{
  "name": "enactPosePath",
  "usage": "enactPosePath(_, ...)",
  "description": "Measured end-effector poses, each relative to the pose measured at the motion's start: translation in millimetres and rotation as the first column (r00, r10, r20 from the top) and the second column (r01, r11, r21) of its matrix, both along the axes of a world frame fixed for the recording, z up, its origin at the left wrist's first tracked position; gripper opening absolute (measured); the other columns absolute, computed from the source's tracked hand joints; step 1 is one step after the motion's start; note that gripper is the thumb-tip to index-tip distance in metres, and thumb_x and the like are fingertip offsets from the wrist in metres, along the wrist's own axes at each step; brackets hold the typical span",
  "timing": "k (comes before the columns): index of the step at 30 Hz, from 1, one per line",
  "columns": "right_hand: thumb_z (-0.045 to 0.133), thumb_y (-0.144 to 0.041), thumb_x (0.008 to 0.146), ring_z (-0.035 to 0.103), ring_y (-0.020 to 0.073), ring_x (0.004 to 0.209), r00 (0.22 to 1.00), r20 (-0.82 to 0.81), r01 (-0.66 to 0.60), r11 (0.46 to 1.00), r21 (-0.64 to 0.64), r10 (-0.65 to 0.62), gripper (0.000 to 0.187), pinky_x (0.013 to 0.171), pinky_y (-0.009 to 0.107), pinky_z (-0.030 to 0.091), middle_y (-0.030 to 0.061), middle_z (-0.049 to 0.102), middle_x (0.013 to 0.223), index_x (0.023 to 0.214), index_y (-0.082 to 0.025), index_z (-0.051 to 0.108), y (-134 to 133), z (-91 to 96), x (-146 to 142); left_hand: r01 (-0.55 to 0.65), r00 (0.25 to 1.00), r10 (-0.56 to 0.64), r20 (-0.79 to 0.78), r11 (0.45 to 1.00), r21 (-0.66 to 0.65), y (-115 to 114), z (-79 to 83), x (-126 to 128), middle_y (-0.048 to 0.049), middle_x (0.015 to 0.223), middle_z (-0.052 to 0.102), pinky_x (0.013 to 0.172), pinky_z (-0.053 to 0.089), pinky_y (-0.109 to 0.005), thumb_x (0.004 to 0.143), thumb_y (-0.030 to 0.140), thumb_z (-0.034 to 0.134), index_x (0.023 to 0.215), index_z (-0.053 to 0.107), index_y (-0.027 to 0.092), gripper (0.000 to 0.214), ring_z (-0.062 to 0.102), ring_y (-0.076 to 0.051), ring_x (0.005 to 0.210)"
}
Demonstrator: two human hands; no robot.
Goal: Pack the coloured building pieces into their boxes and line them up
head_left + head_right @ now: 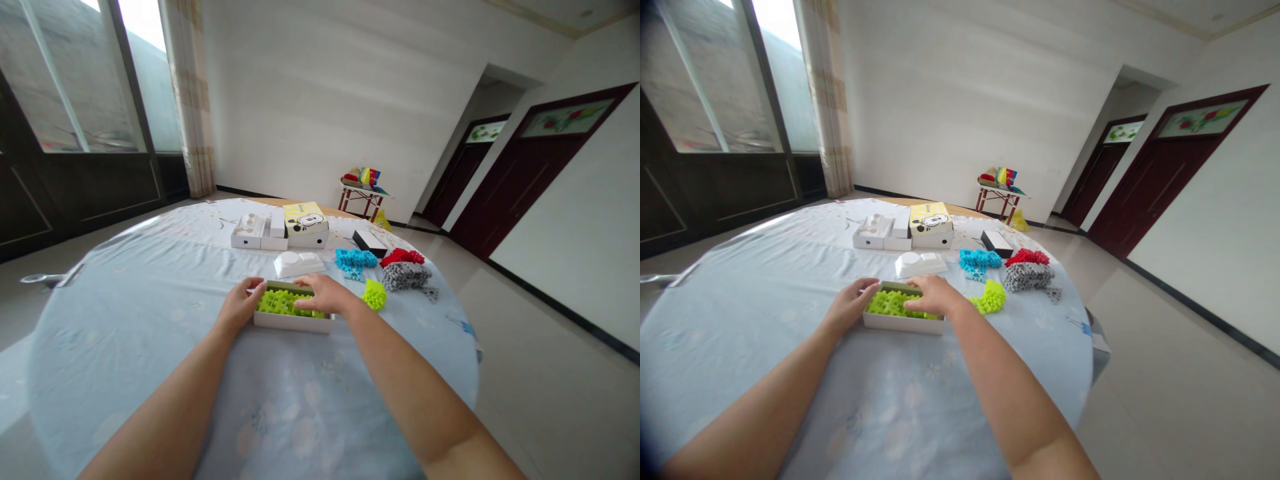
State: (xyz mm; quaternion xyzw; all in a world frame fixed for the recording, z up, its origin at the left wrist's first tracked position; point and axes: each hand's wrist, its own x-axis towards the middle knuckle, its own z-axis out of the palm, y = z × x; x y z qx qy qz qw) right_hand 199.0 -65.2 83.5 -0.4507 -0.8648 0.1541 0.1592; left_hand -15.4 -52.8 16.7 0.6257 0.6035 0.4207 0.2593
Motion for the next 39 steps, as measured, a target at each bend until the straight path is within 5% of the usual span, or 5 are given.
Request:
enactPosePath(11,0.067,-0.045,0.068,0.053,0.0258,0.107,0.996,0.083,-0.033,0.998,0.046,0.029,0.051,0.089,0.04,0.037,0.0068,0.062,0.114,0.114,-0.024,0.058,-5,-7.3,-28,0.041,0.998,-0.04,0.051,0.999,-0.013,-2,0.7,0,-0.0073,0.09,0.066,0.062,0.048,-0.028,0.069,0.057,0.049,0.1,0.061,0.014,0.055,0.059,-0.017,0.067)
enactPosePath(25,0.056,-0.036,0.079,0.055,0.022,0.106,0.998,0.041,0.05,0.998,0.031,-0.051,0.031,0.093,0.036,0.037,0.0048,0.066,0.11,0.105,-0.022,0.065,2,6.1,12,0.05,0.998,-0.049,0.036,0.999,-0.014,0,-0.2,0,-0.0069,0.091,0.066,0.062,0.047,-0.027,0.067,0.056,0.051,0.103,0.061,0.014,0.056,0.059,-0.016,0.067)
enactPosePath(39,0.068,-0.025,0.063,0.054,0.0277,0.096,0.953,0.283,0.088,0.994,0.065,-0.103,0.025,0.087,0.04,0.034,0.0049,0.07,0.081,0.088,-0.025,0.071,-1,-13.2,21,0.053,0.998,-0.052,0.03,0.998,-0.034,-1,-0.4,-1,-0.007,0.093,0.066,0.062,0.048,-0.027,0.068,0.057,0.05,0.103,0.061,0.015,0.056,0.06,-0.017,0.068)
